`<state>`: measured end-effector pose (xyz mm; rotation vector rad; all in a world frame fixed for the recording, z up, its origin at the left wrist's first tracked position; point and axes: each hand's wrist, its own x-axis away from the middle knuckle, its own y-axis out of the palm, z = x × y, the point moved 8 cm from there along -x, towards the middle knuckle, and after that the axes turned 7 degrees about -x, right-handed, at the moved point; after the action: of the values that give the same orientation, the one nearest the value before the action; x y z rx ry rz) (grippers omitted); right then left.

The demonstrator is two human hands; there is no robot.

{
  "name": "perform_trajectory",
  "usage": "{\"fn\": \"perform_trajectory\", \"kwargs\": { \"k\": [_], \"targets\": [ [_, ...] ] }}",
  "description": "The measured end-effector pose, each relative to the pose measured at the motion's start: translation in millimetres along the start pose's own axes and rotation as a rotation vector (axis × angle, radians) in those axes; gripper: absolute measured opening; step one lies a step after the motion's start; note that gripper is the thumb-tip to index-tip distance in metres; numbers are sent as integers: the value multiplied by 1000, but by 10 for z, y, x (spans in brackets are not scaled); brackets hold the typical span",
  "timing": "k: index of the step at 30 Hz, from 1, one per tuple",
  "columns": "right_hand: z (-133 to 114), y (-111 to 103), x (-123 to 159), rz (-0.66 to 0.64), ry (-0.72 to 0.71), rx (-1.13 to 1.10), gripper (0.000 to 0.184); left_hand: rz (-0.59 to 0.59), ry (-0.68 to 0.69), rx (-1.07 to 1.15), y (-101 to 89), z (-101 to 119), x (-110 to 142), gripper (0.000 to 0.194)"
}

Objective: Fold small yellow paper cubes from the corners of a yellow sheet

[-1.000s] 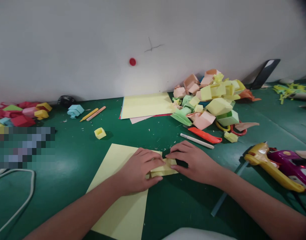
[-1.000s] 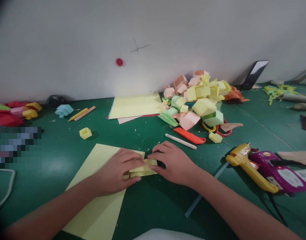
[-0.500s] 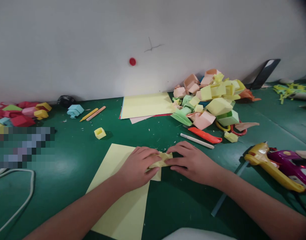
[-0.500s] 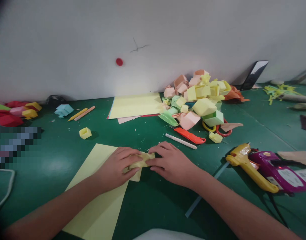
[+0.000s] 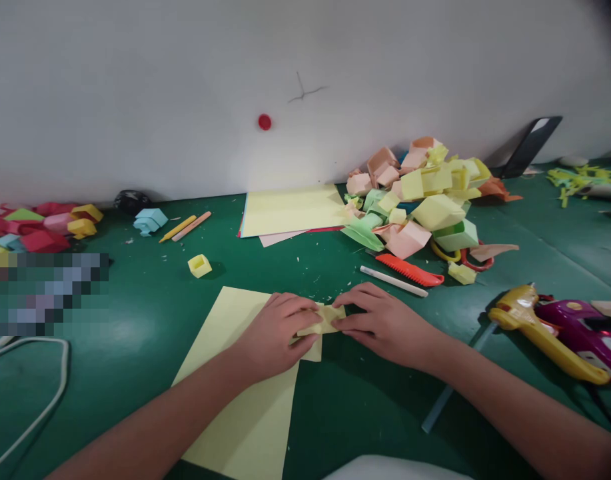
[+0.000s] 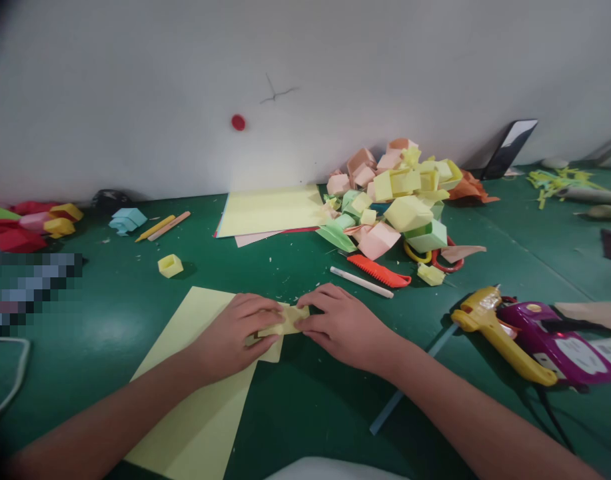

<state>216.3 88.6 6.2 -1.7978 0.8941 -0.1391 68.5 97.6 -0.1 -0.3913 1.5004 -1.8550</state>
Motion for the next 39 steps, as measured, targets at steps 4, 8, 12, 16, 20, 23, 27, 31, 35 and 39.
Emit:
{"fn": "perform_trajectory", "kwargs": {
  "k": [4,8,12,16,20,23,27,31,35,39],
  "targets": [
    [-8,0,-3,3,0,-9,18,-4,14,-3,-4,8,-4,15],
    [-14,-1,-5,3,-2,-13,18,4,16,2,1,3,-6,14],
    [-9,-4,-5,9,-5,-18,19,16,6,10,8,-7,-2,12],
    [0,7,-4,6,-12,-28,18,30,7,24,-4,-2,1,12],
    [3,12,-4,5,-18,-41,20,33,10,25,-9,-3,-4,13],
    [1,13,-5,4,-16,-41,19,31,8,20,-1,-12,-6,13],
    [-2,17,-6,-4,-12,-41,19,25,1,21,12,-23,-5,13],
    [1,15,-6,1,-10,-56,19,32,8,24,5,-14,0,13],
    [23,28,-3,-1,8,-76,18,51,26,22,-12,2,-3,14],
    [40,35,2,-7,20,-101,17,62,42,15,-18,6,-7,14]
  ]
}}
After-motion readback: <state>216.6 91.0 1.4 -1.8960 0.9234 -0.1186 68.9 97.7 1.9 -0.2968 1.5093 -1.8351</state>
